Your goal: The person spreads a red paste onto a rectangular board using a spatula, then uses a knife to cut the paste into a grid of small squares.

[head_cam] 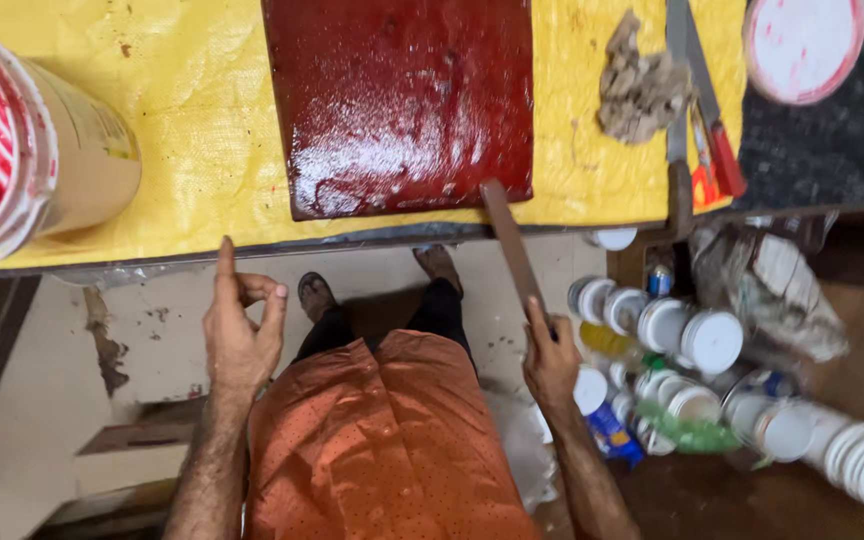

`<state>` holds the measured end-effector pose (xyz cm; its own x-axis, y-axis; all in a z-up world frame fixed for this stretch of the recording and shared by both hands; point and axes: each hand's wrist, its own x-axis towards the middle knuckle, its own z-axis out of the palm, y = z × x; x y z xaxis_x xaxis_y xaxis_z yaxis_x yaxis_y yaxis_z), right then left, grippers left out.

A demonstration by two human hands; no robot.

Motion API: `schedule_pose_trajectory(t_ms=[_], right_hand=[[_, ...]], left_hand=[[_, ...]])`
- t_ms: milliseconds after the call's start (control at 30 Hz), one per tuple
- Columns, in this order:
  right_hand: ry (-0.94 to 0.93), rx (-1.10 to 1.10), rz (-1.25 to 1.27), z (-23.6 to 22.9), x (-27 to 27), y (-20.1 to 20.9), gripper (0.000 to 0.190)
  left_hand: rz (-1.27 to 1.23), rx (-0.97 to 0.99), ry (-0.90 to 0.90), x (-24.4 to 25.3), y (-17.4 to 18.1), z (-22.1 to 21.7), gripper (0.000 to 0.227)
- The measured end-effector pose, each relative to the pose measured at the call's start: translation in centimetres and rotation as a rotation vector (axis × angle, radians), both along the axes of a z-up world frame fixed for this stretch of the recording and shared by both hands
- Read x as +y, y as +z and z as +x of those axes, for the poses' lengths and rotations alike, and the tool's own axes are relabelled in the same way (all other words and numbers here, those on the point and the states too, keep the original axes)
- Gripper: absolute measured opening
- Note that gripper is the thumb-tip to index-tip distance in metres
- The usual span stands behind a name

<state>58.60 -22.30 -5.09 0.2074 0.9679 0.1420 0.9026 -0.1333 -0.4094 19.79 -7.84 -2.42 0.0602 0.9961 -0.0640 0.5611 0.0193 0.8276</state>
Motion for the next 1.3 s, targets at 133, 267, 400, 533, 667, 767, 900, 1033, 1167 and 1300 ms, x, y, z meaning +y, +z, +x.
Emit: schedule_pose_trajectory(t_ms=[133,267,400,533,667,767,900,1033,1167,1300], right_hand=[[0.033,0.037,-0.001,-8.9,3.8,-0.3,0.052],[0.103,-0.049,-0.129,-17.9,9.9,0.2,0.056],[0.162,0.0,-0.133,-19.2,10.9,1.7,0.059],[-0.123,0.014,-0.128,-13.2,7.3,4.0,0.049],[-0.073,-0.036,-0.072,-10.9,4.8,5.0,0.052],[-0.036,-0.014,-0.343,-13.8,4.6,4.4,0.05],[0.098,-0.16,-0.197,-17.0,3.7,4.4,0.053],[-0.015,-0.384,-0.24,-14.5,2.8,6.0,0.065],[-0.184,-0.291,-0.225,-10.6,3.3,7.7,0.053],[-0.09,-0.072,-0.216,-12.7,4.6,6.9,0.049]], left_hand=[[-0.043,-0.034,0.084,-1.4,0.1,-5.3,0.079],[0.019,-0.089,0.141,-2.7,1.4,-9.0,0.08],[0.018,-0.137,0.199,-3.7,2.0,-11.1,0.081],[0.042,-0.256,0.229,-3.2,1.7,-12.2,0.083],[0.037,-0.344,0.256,-2.1,1.5,-12.5,0.084],[0.061,-0.336,0.196,-0.9,1.7,-12.2,0.084],[0.095,-0.319,0.151,-0.4,2.6,-11.3,0.084],[0.107,-0.334,0.157,0.3,3.2,-11.8,0.085],[0.154,-0.372,0.162,1.7,3.5,-13.5,0.087],[0.175,-0.419,0.152,3.9,3.7,-14.2,0.094]])
